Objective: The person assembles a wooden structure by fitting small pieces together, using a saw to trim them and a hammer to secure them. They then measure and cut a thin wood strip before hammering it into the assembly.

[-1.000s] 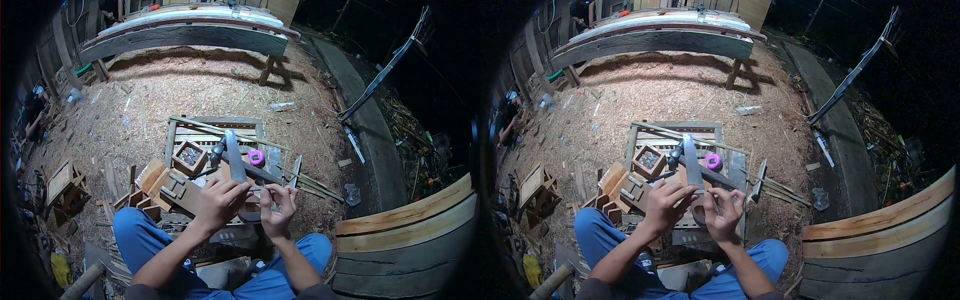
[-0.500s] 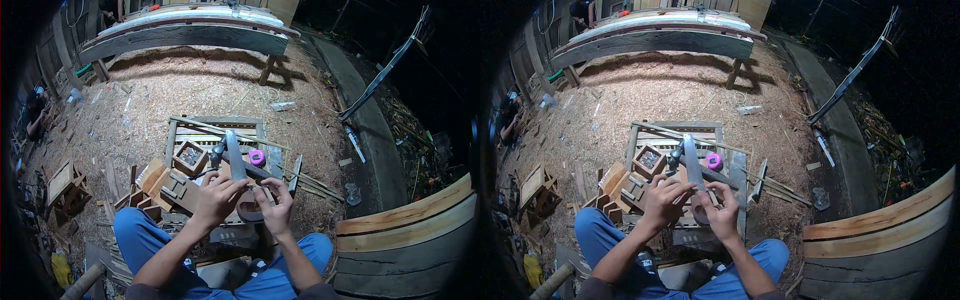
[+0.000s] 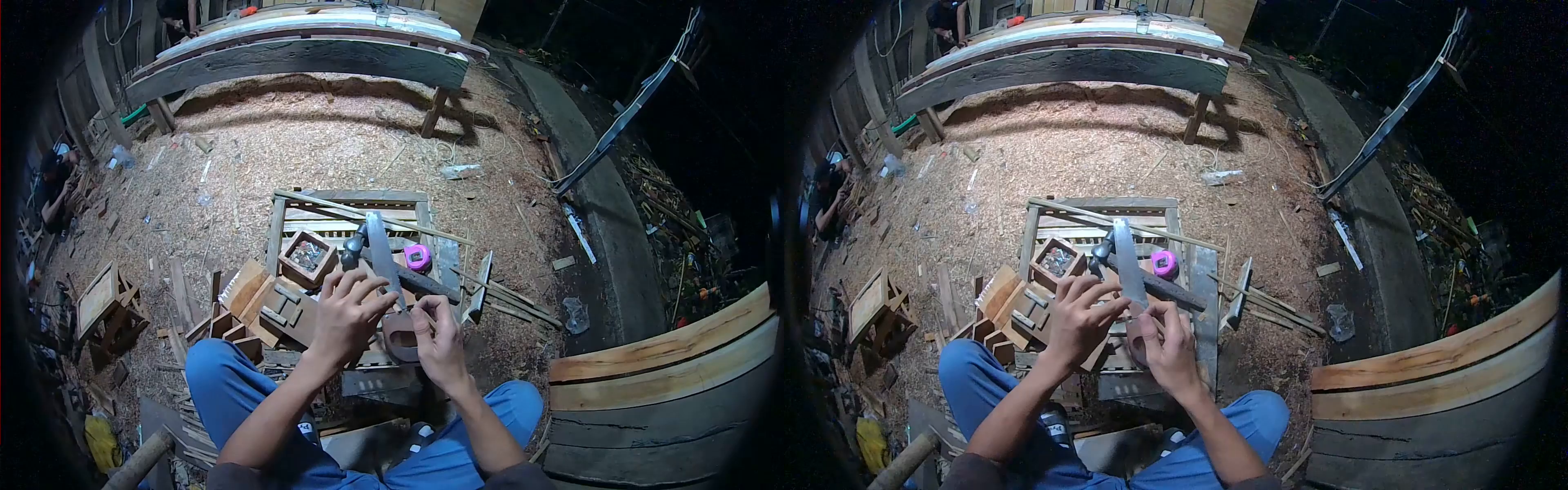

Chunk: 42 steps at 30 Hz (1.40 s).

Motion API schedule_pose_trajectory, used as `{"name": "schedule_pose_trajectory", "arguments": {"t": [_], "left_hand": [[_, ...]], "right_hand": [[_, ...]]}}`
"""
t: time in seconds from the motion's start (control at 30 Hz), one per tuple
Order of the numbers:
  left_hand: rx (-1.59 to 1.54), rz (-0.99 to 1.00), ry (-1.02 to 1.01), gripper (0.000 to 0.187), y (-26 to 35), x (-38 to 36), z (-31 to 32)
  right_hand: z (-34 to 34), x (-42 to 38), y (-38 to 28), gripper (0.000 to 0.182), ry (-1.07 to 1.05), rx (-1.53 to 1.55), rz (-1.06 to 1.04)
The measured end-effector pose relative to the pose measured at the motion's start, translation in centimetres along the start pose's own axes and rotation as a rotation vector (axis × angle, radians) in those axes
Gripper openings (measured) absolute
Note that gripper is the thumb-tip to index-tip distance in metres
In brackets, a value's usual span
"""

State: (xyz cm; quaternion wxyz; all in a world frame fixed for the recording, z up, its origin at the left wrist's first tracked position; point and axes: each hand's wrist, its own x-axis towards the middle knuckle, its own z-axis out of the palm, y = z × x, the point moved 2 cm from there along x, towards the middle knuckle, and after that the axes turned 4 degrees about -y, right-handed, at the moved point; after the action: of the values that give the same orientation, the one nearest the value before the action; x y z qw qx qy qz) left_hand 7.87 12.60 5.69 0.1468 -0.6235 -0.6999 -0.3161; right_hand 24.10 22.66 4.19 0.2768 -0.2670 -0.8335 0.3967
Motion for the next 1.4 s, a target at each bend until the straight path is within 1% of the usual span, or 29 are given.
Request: {"name": "schedule_pose_trajectory", "arguments": {"t": [0.03, 0.1, 0.17, 0.2, 0.27, 0.3, 0.33, 0.43, 0.5, 0.63, 0.83, 0.93, 1.0, 1.07, 1.1, 1.17, 1.23, 1.3, 1.4], "left_hand": [[-0.004, -0.038, -0.01, 0.025, -0.1, -0.2, 0.1], [-0.035, -0.051, 0.005, 0.027, -0.1, -0.2, 0.3], [-0.121, -0.095, -0.143, 0.03, 0.0, -0.5, 0.7], [-0.149, -0.084, -0.169, 0.028, 0.4, -0.6, 0.6], [-0.178, -0.064, -0.151, 0.025, 0.9, -0.9, 1.0], [-0.208, -0.041, -0.131, 0.022, 1.1, -1.2, 1.2], [-0.259, -0.058, -0.118, 0.019, 1.3, -1.4, 1.4], [-0.29, -0.057, -0.118, 0.018, 1.4, -1.7, 1.2], [-0.292, -0.074, -0.118, 0.02, 1.5, -1.7, 1.3], [-0.262, -0.078, -0.107, 0.021, 1.4, -1.8, 1.5], [-0.251, -0.104, -0.108, 0.023, 1.7, -1.7, 1.3], [-0.255, -0.114, -0.125, 0.026, 1.7, -1.6, 1.2], [-0.256, -0.129, -0.148, 0.028, 1.9, -1.7, 1.2], [-0.303, -0.15, -0.102, 0.035, 2.0, -1.6, 1.0], [-0.301, -0.152, -0.102, 0.035, 2.0, -1.6, 0.9], [-0.352, -0.166, -0.104, 0.04, 2.0, -1.7, 0.8], [-0.37, -0.163, -0.089, 0.041, 1.8, -1.8, 1.0], [-0.388, -0.159, -0.075, 0.041, 1.7, -2.0, 1.0], [-0.389, -0.17, -0.129, 0.039, 1.3, -2.3, 1.3]], "right_hand": [[-0.1, 0.0, -0.3, 0.027, 0.008, -0.022, -0.02], [-0.2, 0.0, -0.3, 0.026, 0.013, -0.043, -0.038], [-0.1, 0.0, 0.0, 0.026, 0.021, -0.091, -0.06], [0.0, 0.0, -0.1, 0.026, 0.018, -0.089, -0.06], [0.0, 0.0, -0.5, 0.03, 0.045, -0.052, 0.019], [0.0, 0.1, -0.7, 0.03, 0.037, -0.047, 0.02], [-0.1, 0.1, -1.0, 0.03, 0.03, -0.086, 0.015], [-0.2, 0.3, -1.6, 0.028, 0.014, -0.15, 0.01], [-0.1, 0.3, -1.7, 0.026, 0.052, -0.173, -0.036], [0.1, 0.2, -1.2, 0.025, 0.051, -0.2, -0.04], [0.8, 0.0, -0.7, 0.019, 0.042, -0.101, -0.018], [0.9, 0.2, -0.8, 0.017, 0.045, -0.065, -0.039], [0.9, 0.4, -1.1, 0.016, 0.122, -0.061, -0.196], [0.8, 0.1, -1.5, 0.015, 0.121, -0.075, -0.168], [0.6, 0.1, -1.7, 0.014, 0.125, -0.093, -0.144], [0.5, 0.3, -1.8, 0.014, 0.122, -0.103, -0.15], [0.4, 0.3, -1.8, 0.018, 0.147, -0.169, -0.21], [0.4, 0.3, -1.5, 0.02, 0.141, -0.15, -0.198], [0.5, 0.1, -1.5, 0.022, 0.131, -0.113, -0.153]]}}
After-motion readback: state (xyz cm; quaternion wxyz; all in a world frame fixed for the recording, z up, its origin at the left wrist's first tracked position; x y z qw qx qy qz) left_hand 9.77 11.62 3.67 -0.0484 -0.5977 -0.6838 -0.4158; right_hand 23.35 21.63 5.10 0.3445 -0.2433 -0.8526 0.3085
